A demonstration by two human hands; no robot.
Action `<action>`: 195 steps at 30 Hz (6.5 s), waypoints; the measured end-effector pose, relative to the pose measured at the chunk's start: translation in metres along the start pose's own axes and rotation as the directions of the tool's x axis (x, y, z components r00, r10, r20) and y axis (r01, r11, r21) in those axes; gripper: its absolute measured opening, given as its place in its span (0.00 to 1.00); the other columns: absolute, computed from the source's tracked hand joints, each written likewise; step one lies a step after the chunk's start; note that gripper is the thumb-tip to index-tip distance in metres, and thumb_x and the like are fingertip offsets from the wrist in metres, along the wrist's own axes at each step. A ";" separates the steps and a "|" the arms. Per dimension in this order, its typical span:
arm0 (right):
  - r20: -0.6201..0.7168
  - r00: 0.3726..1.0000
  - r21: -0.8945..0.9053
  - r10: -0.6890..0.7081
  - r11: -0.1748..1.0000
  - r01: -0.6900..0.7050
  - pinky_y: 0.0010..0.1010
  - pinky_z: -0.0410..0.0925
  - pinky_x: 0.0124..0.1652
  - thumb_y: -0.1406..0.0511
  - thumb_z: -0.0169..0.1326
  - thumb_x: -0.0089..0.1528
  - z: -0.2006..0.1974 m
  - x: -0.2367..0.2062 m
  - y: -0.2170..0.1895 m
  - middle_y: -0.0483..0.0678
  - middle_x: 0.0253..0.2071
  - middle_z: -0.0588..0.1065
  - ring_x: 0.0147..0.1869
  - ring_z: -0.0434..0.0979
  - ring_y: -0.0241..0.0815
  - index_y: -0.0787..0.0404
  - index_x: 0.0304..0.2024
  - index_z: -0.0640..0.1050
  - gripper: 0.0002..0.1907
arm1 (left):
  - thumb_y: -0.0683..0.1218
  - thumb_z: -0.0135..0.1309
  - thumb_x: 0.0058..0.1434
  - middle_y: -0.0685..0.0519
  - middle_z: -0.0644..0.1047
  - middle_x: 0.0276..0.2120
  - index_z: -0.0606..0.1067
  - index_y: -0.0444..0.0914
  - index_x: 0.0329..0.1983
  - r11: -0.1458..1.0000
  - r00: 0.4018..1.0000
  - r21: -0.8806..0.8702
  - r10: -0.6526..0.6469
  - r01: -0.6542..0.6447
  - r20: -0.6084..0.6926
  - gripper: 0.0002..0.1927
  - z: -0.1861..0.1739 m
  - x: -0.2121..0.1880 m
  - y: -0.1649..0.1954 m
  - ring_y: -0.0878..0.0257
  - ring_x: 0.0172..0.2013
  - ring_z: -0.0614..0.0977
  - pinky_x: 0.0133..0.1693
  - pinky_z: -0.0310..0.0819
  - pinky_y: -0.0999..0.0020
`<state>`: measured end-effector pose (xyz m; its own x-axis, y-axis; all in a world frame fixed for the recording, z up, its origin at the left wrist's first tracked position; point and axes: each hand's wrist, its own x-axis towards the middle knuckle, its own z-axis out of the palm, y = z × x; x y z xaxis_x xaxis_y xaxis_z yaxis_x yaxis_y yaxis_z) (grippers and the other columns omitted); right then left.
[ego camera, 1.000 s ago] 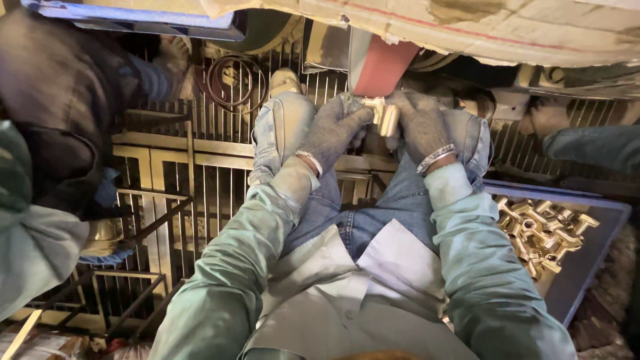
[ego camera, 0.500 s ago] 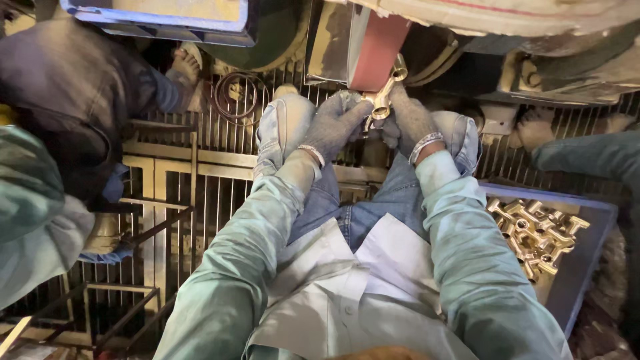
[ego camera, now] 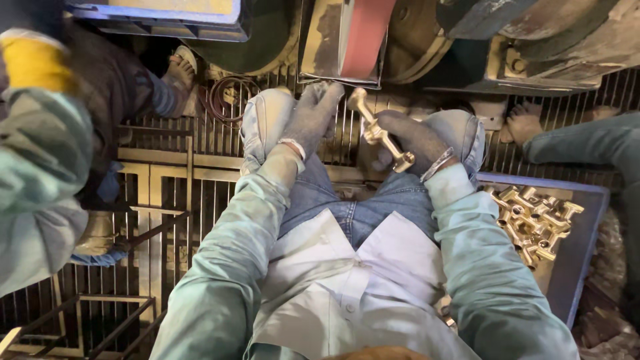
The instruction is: The person holds a brass-colored metal fitting against a moving belt sander to smooth its surfaces. They rotate the fitting to treat different sides and then place it into a blue bin filled with similar parts.
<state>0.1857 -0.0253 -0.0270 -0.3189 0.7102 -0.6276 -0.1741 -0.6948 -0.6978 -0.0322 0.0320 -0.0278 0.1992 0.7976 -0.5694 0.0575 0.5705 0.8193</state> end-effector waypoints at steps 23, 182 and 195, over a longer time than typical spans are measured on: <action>-0.406 0.890 0.117 -0.209 0.954 0.277 0.37 0.76 0.29 0.60 0.55 0.68 0.016 0.057 -0.016 0.46 0.30 0.71 0.24 0.69 0.37 0.63 0.50 0.72 0.15 | 0.62 0.49 0.67 0.56 0.70 0.18 0.70 0.44 0.36 0.824 0.978 -0.528 -0.154 0.206 0.141 0.18 -0.022 0.049 0.015 0.67 0.13 0.63 0.15 0.54 0.71; -0.397 0.906 0.066 -0.147 0.980 0.188 0.34 0.75 0.24 0.58 0.54 0.66 0.008 0.080 -0.032 0.44 0.23 0.69 0.17 0.63 0.34 0.69 0.54 0.72 0.22 | 0.60 0.51 0.66 0.55 0.72 0.15 0.72 0.44 0.40 0.838 0.968 -0.492 -0.247 0.233 0.038 0.15 -0.029 0.071 0.002 0.66 0.10 0.66 0.14 0.55 0.70; -0.377 0.914 0.069 -0.151 0.979 0.190 0.33 0.75 0.25 0.58 0.53 0.67 0.009 0.076 -0.033 0.44 0.24 0.68 0.17 0.64 0.34 0.68 0.53 0.72 0.20 | 0.60 0.51 0.66 0.55 0.72 0.15 0.73 0.43 0.36 0.851 0.972 -0.476 -0.230 0.220 0.039 0.17 -0.028 0.068 0.006 0.66 0.10 0.66 0.14 0.56 0.70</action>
<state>0.1587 0.0510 -0.0483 0.0862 0.7967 -0.5982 -0.2955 -0.5530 -0.7790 -0.0459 0.0957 -0.0637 0.2183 0.6368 -0.7395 -0.3728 0.7547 0.5398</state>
